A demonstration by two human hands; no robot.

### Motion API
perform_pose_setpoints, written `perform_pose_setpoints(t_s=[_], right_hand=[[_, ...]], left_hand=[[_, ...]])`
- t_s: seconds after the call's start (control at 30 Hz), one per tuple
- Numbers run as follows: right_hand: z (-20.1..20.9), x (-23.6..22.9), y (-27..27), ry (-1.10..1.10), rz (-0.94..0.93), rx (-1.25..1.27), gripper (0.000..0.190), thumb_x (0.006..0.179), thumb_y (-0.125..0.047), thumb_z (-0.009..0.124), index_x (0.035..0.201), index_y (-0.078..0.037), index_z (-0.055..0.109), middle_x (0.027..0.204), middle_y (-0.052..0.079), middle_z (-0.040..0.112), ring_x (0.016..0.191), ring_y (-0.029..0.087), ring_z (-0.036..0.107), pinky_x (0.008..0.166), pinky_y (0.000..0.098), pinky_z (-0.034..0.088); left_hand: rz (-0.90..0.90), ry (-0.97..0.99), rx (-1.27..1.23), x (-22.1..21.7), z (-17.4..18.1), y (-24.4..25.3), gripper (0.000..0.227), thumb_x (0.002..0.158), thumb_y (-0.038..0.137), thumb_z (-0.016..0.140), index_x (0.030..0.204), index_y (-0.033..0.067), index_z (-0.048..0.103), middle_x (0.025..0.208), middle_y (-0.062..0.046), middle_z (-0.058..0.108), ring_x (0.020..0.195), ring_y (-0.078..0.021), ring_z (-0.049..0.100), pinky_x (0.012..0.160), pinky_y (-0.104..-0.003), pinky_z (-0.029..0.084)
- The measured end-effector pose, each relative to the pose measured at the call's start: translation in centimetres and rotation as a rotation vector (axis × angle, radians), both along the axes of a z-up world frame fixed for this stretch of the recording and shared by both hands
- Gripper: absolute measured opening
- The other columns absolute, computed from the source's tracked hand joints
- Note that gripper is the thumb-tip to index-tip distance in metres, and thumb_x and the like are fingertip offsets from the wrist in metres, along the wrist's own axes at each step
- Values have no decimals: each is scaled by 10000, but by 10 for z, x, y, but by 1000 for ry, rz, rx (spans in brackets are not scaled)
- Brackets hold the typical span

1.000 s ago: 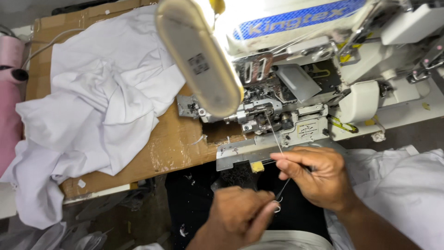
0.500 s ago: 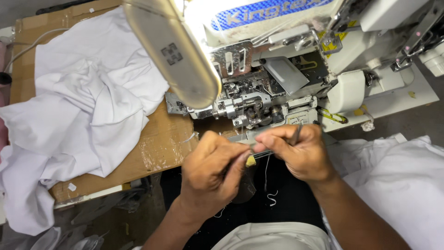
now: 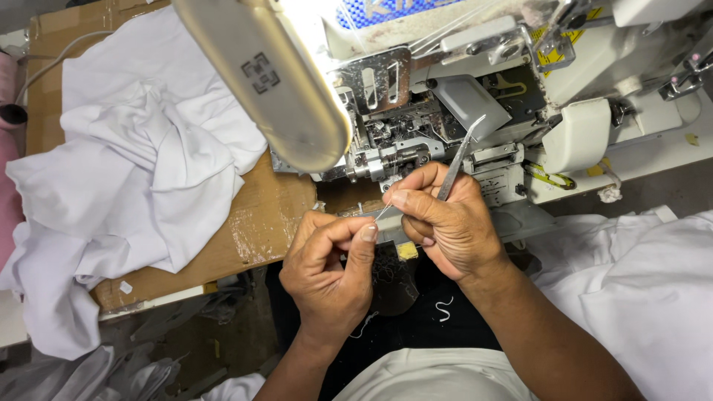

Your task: The person threads an industrial sewing machine using a pair of tweezers to guide the thread through various guides and needles.

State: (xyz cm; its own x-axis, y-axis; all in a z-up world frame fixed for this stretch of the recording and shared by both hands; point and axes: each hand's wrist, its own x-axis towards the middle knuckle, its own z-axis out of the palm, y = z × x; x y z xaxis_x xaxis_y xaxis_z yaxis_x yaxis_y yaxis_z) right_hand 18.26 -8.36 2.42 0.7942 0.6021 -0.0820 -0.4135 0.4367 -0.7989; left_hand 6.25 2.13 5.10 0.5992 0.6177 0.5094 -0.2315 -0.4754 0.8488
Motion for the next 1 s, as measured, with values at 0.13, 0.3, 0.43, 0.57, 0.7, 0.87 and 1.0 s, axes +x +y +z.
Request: perform_pose_setpoints(t_s=[0.13,0.3,0.43,0.57,0.7,0.87,1.0], right_hand=[[5,-4,-1,-114,-57,-46,96,872,67,705,862,4,632,813,213,723,379,50,371,334,191,254],[21,-5,-3,-417,-193,-403,120,845,-14,792,906,-7,689,858,149,784,709,146,751,670,215,626],[34,-2,-20,-690,-187,-565,227,889,-110,752,1090,-21,698,944,99,791,861,118,757,835,215,611],[41,1,-44,-1213,-193,-603,577,1009,-390,484,1282,98,627,1168,199,653,651,105,466,609,220,474],[41,4,-59,-1526,-303,-607,255,1002,-100,663,1186,71,706,916,138,649,780,216,641,633,287,561],[51,-1,-57,-1615,-347,-650,183,958,-112,759,1087,19,752,932,118,673,759,222,661,708,342,561],[52,-5,-55,-1654,-362,-660,155,972,-124,745,1062,2,759,912,108,669,733,224,654,667,350,538]], left_hand=[[4,46,51,9,-4,4,118,1003,145,637,925,69,683,809,-18,531,728,-118,477,635,-231,411],[-110,52,186,21,-5,9,235,1080,179,423,909,62,535,867,-77,509,816,-200,525,744,-327,477],[-137,41,197,27,0,12,270,1083,186,385,871,65,500,848,-78,474,793,-203,487,714,-334,437],[-146,51,200,29,-1,15,271,1082,183,376,862,68,484,834,-70,463,782,-207,476,709,-342,422],[-180,44,177,32,-4,16,270,1081,168,396,839,81,481,794,-40,470,769,-182,468,678,-318,417],[-156,31,153,32,0,8,289,1081,172,395,820,82,479,790,-47,472,742,-180,471,683,-317,407],[-137,21,153,31,-3,6,297,1081,185,405,817,78,488,791,-54,480,741,-185,477,686,-319,408]])
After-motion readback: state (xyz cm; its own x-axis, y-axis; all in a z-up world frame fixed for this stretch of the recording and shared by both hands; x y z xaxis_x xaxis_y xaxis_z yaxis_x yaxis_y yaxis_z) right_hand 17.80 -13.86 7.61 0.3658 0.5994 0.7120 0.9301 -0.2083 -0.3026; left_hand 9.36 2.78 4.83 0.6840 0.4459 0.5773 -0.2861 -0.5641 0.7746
